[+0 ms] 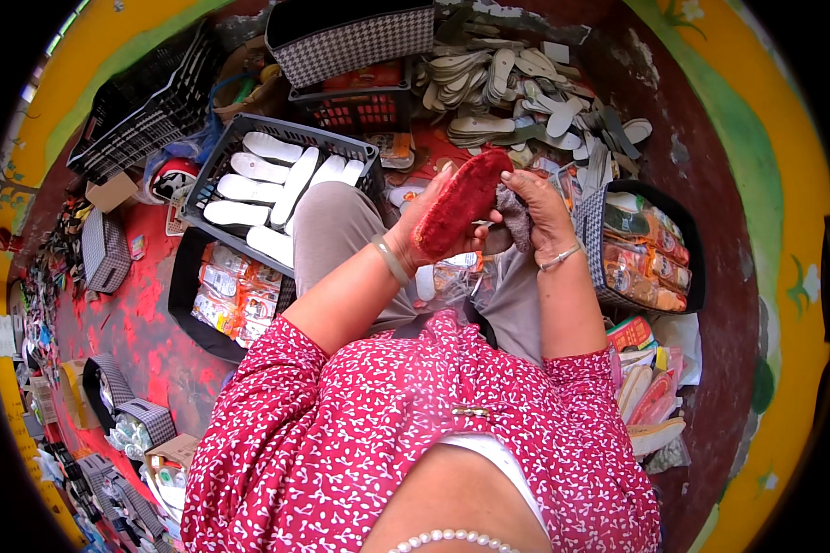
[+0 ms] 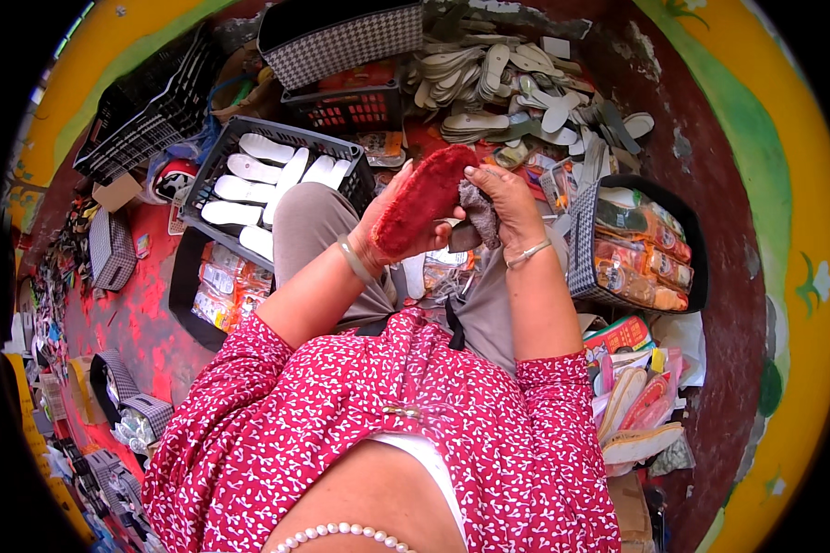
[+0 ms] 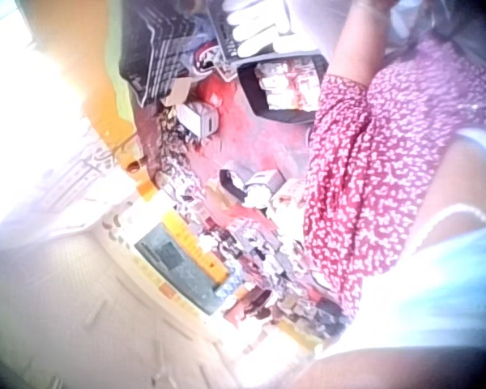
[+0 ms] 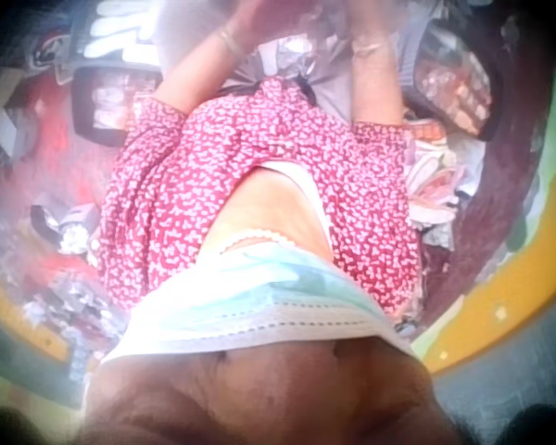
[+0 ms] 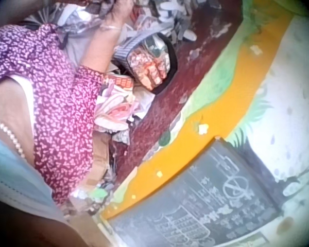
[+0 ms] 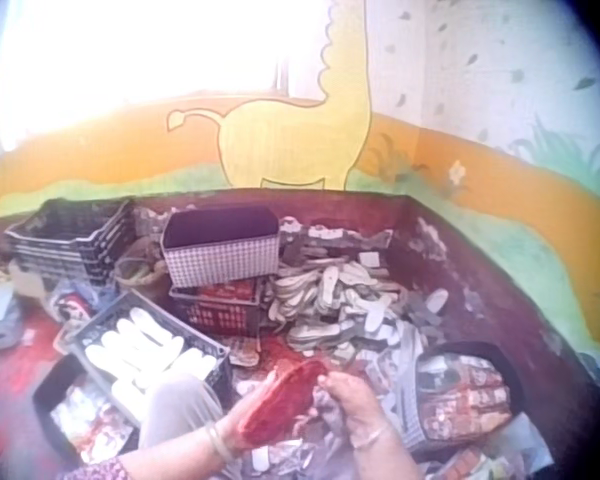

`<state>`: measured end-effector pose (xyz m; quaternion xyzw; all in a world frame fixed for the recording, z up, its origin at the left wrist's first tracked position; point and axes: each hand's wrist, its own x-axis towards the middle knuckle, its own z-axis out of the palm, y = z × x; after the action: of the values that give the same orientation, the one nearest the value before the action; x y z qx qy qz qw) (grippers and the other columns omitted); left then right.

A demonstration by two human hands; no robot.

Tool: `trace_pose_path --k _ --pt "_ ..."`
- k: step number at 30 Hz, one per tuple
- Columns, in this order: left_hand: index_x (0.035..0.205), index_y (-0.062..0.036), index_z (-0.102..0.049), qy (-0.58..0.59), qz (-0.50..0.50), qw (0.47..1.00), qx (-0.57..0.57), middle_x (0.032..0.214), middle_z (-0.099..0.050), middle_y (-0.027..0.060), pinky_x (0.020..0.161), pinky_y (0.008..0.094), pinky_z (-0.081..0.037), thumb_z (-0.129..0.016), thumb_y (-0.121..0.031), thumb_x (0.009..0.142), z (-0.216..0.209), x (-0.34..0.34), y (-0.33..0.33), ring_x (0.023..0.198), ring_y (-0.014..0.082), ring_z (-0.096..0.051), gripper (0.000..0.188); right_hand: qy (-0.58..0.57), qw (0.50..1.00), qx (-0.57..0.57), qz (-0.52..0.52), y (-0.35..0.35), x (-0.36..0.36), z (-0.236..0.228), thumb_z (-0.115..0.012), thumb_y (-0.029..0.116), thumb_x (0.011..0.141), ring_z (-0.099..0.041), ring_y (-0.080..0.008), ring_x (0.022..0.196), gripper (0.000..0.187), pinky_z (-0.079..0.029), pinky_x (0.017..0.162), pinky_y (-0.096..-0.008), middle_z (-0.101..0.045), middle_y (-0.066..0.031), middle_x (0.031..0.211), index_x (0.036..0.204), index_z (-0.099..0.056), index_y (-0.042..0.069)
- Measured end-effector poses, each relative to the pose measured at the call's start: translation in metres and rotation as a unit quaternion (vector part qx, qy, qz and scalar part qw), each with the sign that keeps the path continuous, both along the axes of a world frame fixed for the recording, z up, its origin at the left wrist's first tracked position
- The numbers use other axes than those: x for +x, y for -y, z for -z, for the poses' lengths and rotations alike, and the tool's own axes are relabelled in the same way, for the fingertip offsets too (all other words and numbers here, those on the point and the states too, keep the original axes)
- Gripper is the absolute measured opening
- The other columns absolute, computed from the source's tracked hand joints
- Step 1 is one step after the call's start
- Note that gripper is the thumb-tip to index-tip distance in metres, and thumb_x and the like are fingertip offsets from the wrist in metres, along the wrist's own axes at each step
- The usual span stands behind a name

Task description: The person picks up insoles from various containers, wipes them with a cloth, and places them into a black crate.

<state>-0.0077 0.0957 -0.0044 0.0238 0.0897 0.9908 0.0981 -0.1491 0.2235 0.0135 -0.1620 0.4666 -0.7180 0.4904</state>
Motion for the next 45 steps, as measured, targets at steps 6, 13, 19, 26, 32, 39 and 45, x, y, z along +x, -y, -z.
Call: trace_pose_path --k 6,13,19,26,32,39,45 --pt "0.123 0.0013 -0.045 0.076 -0.060 0.967 -0.236 0.112 -0.057 0.0179 0.085 0.0412 -0.050 -0.048 -0.038 0.091 -0.004 0.007 0.017 0.099 0.0303 -0.059 0.051 -0.069 0.993 0.067 0.065 -0.003 0.002 -0.002 -0.063 0.014 0.082 -0.059 -0.0113 0.064 0.014 -0.048 0.059 -0.0241 -0.063 -0.0047 0.077 0.090 -0.060 0.001" --pt "0.120 -0.0011 -0.047 0.096 -0.123 0.966 -0.204 0.107 -0.060 0.0131 0.078 0.0329 -0.053 -0.048 -0.016 0.092 0.010 0.001 0.020 0.090 0.0213 -0.062 0.032 -0.130 0.970 -0.032 0.203 0.006 -0.019 -0.012 -0.065 0.027 0.083 -0.057 -0.0090 0.072 0.029 -0.047 0.063 -0.0202 -0.061 -0.0022 0.084 0.096 -0.057 0.002" --pt "0.120 -0.0026 -0.046 0.108 -0.177 0.964 -0.165 0.107 -0.059 0.0127 0.081 0.0348 -0.052 -0.048 -0.014 0.092 0.018 -0.010 0.018 0.092 0.0211 -0.062 0.031 -0.371 0.918 0.037 0.137 0.035 -0.002 0.013 -0.060 0.007 0.078 -0.058 -0.0124 0.083 0.024 -0.047 0.075 -0.0256 -0.061 -0.0071 0.097 0.101 -0.058 0.000" --pt "0.117 0.0000 -0.047 0.202 -0.313 0.923 -0.096 0.103 -0.061 0.0151 0.077 0.0423 -0.052 -0.037 -0.025 0.096 0.039 -0.023 0.038 0.088 0.0289 -0.061 0.034 -0.592 0.797 -0.032 0.115 0.019 0.077 0.005 -0.056 -0.002 0.064 -0.055 -0.0294 0.097 0.034 -0.042 0.088 -0.0349 -0.057 -0.0128 0.101 0.098 -0.060 0.003" --pt "0.124 0.0000 -0.041 0.199 -0.352 0.915 0.012 0.112 -0.057 0.0194 0.078 0.0421 -0.052 -0.031 -0.026 0.097 0.042 -0.020 0.040 0.094 0.0305 -0.060 0.039 -0.633 0.773 -0.022 -0.009 0.000 0.090 0.011 -0.056 -0.002 0.061 -0.053 -0.0328 0.096 0.034 -0.042 0.087 -0.0367 -0.057 -0.0135 0.097 0.094 -0.061 0.003" --pt "0.122 -0.0028 -0.047 0.060 -0.229 0.968 -0.085 0.114 -0.058 0.0130 0.087 0.0379 -0.046 -0.034 -0.025 0.095 0.020 -0.012 0.022 0.097 0.0252 -0.060 0.037 0.011 0.995 0.000 0.100 0.000 0.039 0.047 -0.062 0.020 0.085 -0.058 -0.0089 0.076 0.023 -0.047 0.067 -0.0244 -0.062 -0.0003 0.085 0.099 -0.058 0.003" --pt "0.115 -0.0048 -0.052 0.069 -0.138 0.938 -0.310 0.106 -0.060 0.0031 0.083 0.0283 -0.045 -0.051 -0.021 0.090 0.013 -0.004 -0.013 0.094 0.0148 -0.058 0.030 0.160 0.967 -0.164 0.108 0.008 0.047 0.041 -0.056 0.051 0.083 -0.057 -0.0149 0.088 0.051 -0.047 0.081 -0.0305 -0.061 -0.0043 0.099 0.108 -0.055 0.006"
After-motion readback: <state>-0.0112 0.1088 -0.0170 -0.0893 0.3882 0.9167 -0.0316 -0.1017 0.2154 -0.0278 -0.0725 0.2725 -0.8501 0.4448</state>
